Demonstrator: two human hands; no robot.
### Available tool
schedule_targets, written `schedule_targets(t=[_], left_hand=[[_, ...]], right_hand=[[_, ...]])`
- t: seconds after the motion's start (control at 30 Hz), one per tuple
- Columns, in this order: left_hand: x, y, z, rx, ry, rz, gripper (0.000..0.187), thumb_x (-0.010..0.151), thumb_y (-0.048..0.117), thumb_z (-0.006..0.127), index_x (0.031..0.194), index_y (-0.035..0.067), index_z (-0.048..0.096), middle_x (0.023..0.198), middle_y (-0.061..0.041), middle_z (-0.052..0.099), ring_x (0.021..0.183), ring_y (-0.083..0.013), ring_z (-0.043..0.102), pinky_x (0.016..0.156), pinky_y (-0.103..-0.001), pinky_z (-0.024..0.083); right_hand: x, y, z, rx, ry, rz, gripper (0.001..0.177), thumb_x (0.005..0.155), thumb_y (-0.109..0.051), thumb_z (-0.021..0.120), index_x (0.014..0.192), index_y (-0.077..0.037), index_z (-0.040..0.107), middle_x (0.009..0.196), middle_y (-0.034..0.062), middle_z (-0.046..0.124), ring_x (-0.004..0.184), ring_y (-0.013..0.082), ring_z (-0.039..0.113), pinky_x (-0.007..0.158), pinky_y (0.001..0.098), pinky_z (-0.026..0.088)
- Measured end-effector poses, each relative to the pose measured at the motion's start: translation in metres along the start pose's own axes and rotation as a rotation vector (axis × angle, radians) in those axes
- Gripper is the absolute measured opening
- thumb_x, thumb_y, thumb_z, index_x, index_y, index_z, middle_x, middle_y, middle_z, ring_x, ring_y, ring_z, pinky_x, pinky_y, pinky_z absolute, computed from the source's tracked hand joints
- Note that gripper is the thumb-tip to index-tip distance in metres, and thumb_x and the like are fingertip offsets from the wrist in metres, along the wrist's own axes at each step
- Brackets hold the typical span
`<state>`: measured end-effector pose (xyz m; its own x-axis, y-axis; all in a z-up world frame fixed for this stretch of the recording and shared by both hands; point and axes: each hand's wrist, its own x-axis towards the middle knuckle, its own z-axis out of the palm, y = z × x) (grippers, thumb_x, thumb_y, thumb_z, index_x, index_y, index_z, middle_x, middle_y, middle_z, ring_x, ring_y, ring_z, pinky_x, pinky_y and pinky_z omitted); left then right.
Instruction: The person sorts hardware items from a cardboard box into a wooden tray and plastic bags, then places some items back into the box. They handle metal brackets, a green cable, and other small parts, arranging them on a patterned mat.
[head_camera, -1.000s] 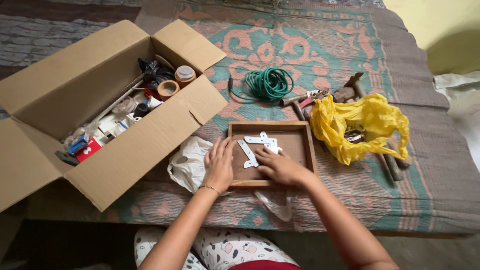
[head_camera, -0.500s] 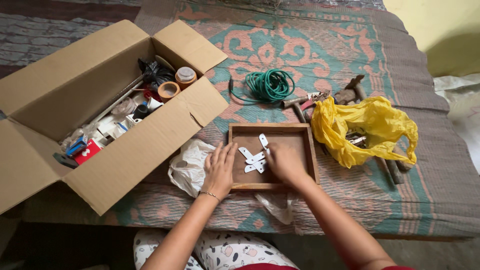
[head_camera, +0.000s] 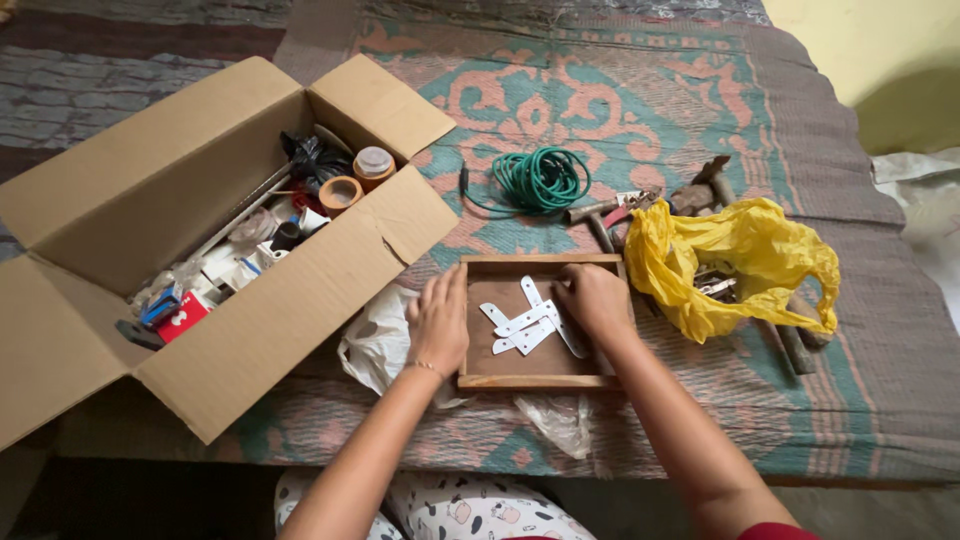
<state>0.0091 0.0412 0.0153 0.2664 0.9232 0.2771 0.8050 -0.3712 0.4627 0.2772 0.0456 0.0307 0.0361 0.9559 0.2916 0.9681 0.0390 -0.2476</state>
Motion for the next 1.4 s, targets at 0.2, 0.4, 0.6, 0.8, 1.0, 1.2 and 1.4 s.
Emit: schedule_targets(t=[0.2,0.4,0.6,0.8,1.0,1.2,1.4], left_hand=[[0.046,-0.003,0.014,0.096,-0.164,0.019,0.078,0.079,-0.002,0.055,0.155,0.007,0.036,0.160,-0.008,0.035,0.150,-0.0300,0.025,0.112,-0.068,0.018],[0.061,0.001,0.024,0.211,-0.152,0.028,0.063,0.083,0.000,0.057,0.144,0.015,0.050,0.154,-0.005,0.054,0.150,-0.0285,0.035,0.119,-0.070,0.016],[0.064,-0.018,0.000,0.168,-0.340,-0.043,0.061,0.098,0.009,0.049,0.156,0.021,0.038,0.135,-0.018,0.063,0.152,-0.0382,0.025,0.121,-0.069,0.012],[0.060,-0.023,0.003,0.066,-0.274,0.011,0.071,0.092,0.004,0.052,0.158,0.020,0.031,0.138,-0.019,0.061,0.153,-0.0423,0.022,0.118,-0.051,0.029],[0.061,-0.021,0.002,0.054,-0.318,-0.036,0.082,0.087,0.001,0.053,0.162,0.023,0.025,0.142,-0.019,0.058,0.152,-0.0403,0.023,0.119,-0.054,0.028],[0.057,-0.018,0.000,0.113,-0.312,-0.045,0.071,0.094,0.008,0.050,0.159,0.025,0.028,0.139,-0.010,0.063,0.153,-0.0349,0.026,0.118,-0.072,0.005],[0.057,-0.022,0.006,0.106,-0.311,-0.040,0.066,0.097,0.014,0.049,0.158,0.024,0.027,0.143,-0.005,0.061,0.151,-0.0349,0.028,0.119,-0.071,0.007]], right_hand=[[-0.005,-0.001,-0.002,0.087,0.063,-0.068,0.021,0.085,-0.029,0.073,0.092,-0.010,0.077,0.094,0.0134,0.071,0.090,0.0352,0.068,0.076,0.0467,0.055],[-0.010,0.012,-0.006,0.189,0.007,-0.097,0.018,0.087,-0.027,0.072,0.094,-0.011,0.078,0.094,0.0123,0.071,0.093,0.0335,0.068,0.079,0.0459,0.054],[-0.013,0.004,0.009,0.170,0.003,-0.174,0.017,0.082,-0.028,0.076,0.089,-0.013,0.080,0.086,0.0105,0.069,0.089,0.0318,0.067,0.078,0.0443,0.054],[-0.001,-0.010,0.025,0.198,-0.047,-0.140,0.024,0.078,-0.028,0.078,0.095,-0.011,0.076,0.088,0.0081,0.071,0.090,0.0291,0.068,0.079,0.0435,0.054],[0.018,-0.067,0.046,0.173,0.009,-0.531,0.032,0.087,-0.025,0.074,0.115,-0.010,0.075,0.084,0.0099,0.066,0.082,0.0302,0.063,0.073,0.0421,0.053],[0.011,-0.078,0.044,0.164,-0.015,-0.512,0.031,0.083,-0.023,0.073,0.113,-0.014,0.075,0.090,0.0102,0.064,0.087,0.0299,0.061,0.075,0.0411,0.052],[0.012,-0.076,0.037,0.330,-0.044,-0.418,0.023,0.085,-0.022,0.074,0.105,-0.014,0.080,0.088,0.0114,0.065,0.089,0.0323,0.062,0.078,0.0430,0.051]])
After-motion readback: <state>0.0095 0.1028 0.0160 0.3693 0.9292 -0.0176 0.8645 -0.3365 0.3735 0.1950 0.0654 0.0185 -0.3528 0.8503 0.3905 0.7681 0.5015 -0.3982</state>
